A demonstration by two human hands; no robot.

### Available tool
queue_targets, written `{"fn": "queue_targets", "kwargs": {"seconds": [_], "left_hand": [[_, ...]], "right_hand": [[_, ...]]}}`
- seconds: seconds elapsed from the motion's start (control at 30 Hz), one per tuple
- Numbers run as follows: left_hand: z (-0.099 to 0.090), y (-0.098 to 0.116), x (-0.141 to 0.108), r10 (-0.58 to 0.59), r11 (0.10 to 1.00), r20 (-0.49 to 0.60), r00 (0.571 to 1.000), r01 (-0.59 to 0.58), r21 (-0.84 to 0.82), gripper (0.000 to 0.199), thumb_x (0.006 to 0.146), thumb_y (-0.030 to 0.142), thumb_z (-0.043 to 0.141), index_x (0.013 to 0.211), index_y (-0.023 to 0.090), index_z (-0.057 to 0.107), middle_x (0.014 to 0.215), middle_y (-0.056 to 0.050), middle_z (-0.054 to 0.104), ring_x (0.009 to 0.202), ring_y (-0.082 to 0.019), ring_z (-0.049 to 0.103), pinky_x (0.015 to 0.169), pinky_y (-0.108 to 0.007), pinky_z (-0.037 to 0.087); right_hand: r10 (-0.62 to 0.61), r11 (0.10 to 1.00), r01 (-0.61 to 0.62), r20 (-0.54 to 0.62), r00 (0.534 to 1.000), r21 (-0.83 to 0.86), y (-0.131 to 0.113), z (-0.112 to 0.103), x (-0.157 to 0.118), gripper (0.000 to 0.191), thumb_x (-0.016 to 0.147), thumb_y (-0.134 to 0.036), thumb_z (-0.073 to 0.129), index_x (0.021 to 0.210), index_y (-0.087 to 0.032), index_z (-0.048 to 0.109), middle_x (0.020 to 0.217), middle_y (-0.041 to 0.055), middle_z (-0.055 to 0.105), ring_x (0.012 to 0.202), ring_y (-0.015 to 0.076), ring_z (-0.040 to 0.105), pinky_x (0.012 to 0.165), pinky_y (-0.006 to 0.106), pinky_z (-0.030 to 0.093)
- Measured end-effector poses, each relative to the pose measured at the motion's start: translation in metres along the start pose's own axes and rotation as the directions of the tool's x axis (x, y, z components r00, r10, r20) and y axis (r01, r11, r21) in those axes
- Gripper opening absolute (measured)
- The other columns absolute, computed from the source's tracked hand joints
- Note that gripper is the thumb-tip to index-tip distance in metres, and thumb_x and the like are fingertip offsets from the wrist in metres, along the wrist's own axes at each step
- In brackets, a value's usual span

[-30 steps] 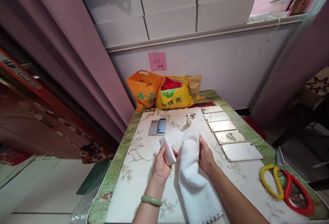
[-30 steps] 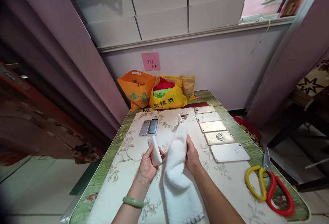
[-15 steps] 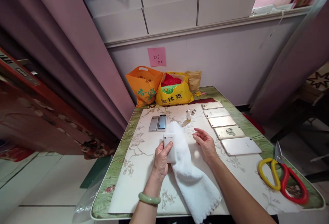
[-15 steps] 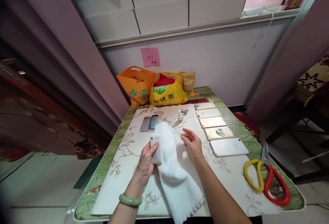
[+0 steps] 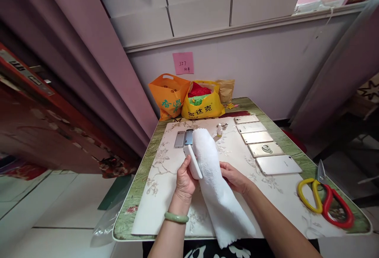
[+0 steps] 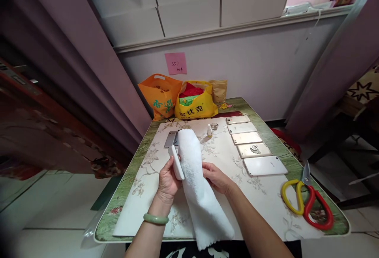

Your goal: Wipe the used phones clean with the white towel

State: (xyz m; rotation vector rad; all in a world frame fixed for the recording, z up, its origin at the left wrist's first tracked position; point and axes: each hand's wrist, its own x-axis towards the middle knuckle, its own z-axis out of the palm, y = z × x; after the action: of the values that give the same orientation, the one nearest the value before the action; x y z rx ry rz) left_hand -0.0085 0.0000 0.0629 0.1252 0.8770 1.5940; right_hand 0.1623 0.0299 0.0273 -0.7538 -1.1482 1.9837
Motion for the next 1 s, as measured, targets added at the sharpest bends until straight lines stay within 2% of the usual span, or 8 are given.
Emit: {"fn": "queue_targets", "kwargs": {"seconds": [0.1,0.2,0.33,0.43,0.57,0.77,0.9,1.0], "left_hand": [[-0.007,0.001,0.000,0.058,0.992,0.061,0.996,-0.065,0.113,0.032,0.067,0.033,0.085,0.091,0.016,0.073,0.090,-0.005,0.078,0.078,-0.019,0.072,0.074,-0.028,0.058],[-0.015,0.005,-0.003,0.087,0.981,0.069,0.994,-0.097,0.169,0.038,0.066,0.028,0.087,0.099,0.017,0.073,0.096,-0.006,0.078,0.084,-0.019,0.073,0.076,-0.027,0.059],[-0.029,0.009,-0.010,0.042,0.969,0.047,0.998,-0.052,0.242,0.040,0.065,0.030,0.087,0.100,0.016,0.072,0.084,-0.003,0.077,0.067,-0.015,0.071,0.063,-0.024,0.058],[-0.041,0.013,-0.012,0.059,0.956,-0.037,0.998,-0.045,0.290,0.039,0.068,0.027,0.085,0.102,0.015,0.069,0.083,-0.003,0.076,0.065,-0.015,0.071,0.061,-0.023,0.058],[-0.050,0.025,-0.010,0.173,0.953,-0.196,0.965,-0.114,0.281,0.032,0.075,0.019,0.079,0.104,0.015,0.066,0.086,-0.005,0.077,0.070,-0.016,0.073,0.066,-0.024,0.059],[-0.047,0.033,-0.016,0.163,0.946,-0.119,0.979,-0.121,0.301,0.030,0.079,0.021,0.075,0.106,0.014,0.064,0.092,-0.009,0.077,0.069,-0.018,0.073,0.058,-0.025,0.059],[-0.035,0.024,-0.014,0.081,0.926,-0.058,0.995,-0.053,0.374,0.037,0.071,0.025,0.081,0.103,0.016,0.064,0.087,-0.006,0.076,0.057,-0.016,0.069,0.051,-0.026,0.056],[-0.021,0.022,-0.011,0.027,0.899,0.044,0.999,-0.044,0.435,0.037,0.065,0.027,0.085,0.095,0.015,0.067,0.076,-0.003,0.074,0.051,-0.014,0.064,0.051,-0.026,0.055]], "right_hand": [[0.071,0.993,-0.064,0.070,0.995,-0.094,-0.022,-0.004,-0.015,0.049,0.069,-0.056,0.084,0.095,-0.016,0.074,0.081,0.0049,0.073,0.068,0.0195,0.067,0.061,0.028,0.052],[-0.127,0.955,0.072,-0.178,0.976,-0.287,-0.057,-0.015,-0.032,0.041,0.071,-0.055,0.081,0.087,-0.018,0.071,0.074,0.0025,0.069,0.059,0.0160,0.059,0.055,0.025,0.045],[-0.597,0.571,0.171,-0.264,0.758,-0.803,-0.086,-0.008,-0.059,0.022,0.075,-0.044,0.078,0.086,-0.025,0.075,0.066,0.0012,0.063,0.058,0.0159,0.051,0.057,0.027,0.039],[-0.489,0.378,0.181,-0.030,0.872,-0.908,-0.073,0.014,-0.078,0.021,0.078,-0.040,0.075,0.097,-0.030,0.078,0.077,0.0037,0.070,0.062,0.0178,0.056,0.062,0.028,0.040],[-0.110,0.449,0.240,0.214,0.971,-0.861,-0.042,0.024,-0.089,0.033,0.082,-0.047,0.072,0.109,-0.029,0.078,0.086,0.0046,0.074,0.068,0.0202,0.063,0.065,0.028,0.043],[-0.190,0.621,-0.053,-0.216,0.958,-0.782,-0.028,-0.005,-0.060,0.045,0.096,-0.056,0.048,0.081,-0.023,0.074,0.073,0.0027,0.072,0.048,0.0162,0.057,0.058,0.030,0.041],[-0.298,0.541,-0.123,-0.327,0.897,-0.832,-0.016,-0.006,-0.036,0.037,0.077,-0.057,0.074,0.095,-0.025,0.075,0.073,0.0022,0.071,0.061,0.0204,0.062,0.060,0.029,0.039],[-0.288,0.420,-0.126,-0.264,0.920,-0.899,-0.018,0.001,-0.027,0.023,0.073,-0.046,0.079,0.082,-0.025,0.074,0.072,0.0016,0.069,0.063,0.0191,0.059,0.060,0.029,0.038]]}}
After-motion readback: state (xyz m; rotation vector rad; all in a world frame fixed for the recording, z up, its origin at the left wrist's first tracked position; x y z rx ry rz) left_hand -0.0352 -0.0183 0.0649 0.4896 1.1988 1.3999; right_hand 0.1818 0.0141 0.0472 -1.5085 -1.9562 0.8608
